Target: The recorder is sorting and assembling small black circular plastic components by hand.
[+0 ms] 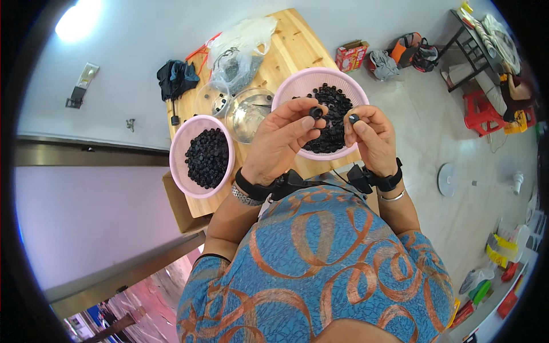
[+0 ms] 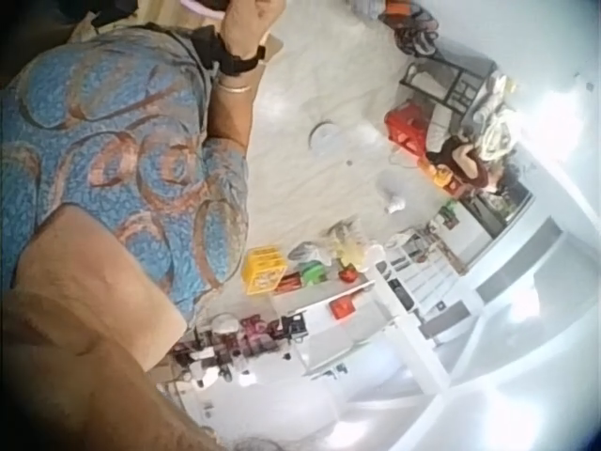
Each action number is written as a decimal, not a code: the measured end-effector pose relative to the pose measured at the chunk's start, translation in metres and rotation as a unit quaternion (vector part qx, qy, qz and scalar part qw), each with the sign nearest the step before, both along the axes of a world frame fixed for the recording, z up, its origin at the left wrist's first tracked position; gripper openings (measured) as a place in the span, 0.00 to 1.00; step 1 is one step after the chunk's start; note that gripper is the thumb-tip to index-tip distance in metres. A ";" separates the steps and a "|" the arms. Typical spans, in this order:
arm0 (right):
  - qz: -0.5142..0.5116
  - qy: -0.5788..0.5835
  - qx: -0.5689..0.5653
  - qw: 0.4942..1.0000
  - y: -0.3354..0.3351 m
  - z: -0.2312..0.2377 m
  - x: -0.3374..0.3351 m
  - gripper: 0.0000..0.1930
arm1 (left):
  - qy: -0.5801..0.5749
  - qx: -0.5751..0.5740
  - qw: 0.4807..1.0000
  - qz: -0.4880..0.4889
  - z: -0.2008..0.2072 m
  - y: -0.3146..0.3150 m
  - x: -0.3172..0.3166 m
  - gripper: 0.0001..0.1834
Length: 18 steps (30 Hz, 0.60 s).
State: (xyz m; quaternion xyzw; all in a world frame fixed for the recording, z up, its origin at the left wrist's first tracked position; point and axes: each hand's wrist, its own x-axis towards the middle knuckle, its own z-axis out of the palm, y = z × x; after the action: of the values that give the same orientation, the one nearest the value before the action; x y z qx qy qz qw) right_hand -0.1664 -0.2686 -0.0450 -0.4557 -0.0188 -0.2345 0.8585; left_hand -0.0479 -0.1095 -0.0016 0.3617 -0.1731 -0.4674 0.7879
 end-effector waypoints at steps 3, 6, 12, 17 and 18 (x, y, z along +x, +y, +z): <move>-0.009 0.021 -0.049 0.999 0.008 0.010 0.004 0.10 | 0.019 -0.011 1.000 0.003 0.000 0.007 0.003 0.16; -0.019 0.032 -0.131 0.991 0.019 0.026 0.008 0.10 | 0.028 -0.015 0.999 0.011 0.001 0.015 0.005 0.17; -0.063 0.064 -0.196 0.976 0.039 0.045 0.017 0.11 | -0.002 -0.003 1.000 0.024 0.009 0.025 0.009 0.16; -0.137 0.068 -0.358 0.921 0.046 0.050 0.023 0.10 | -0.095 0.027 0.994 0.042 0.010 0.032 0.010 0.16; -0.139 0.068 -0.357 0.921 0.048 0.051 0.023 0.10 | -0.103 0.026 0.993 0.045 0.011 0.033 0.010 0.16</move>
State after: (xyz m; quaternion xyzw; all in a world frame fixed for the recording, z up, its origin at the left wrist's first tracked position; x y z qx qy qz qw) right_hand -0.1437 -0.2209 0.0064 -0.7450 0.0210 -0.2978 0.5966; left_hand -0.0383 -0.0765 0.0093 0.4360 -0.2250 -0.3963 0.7760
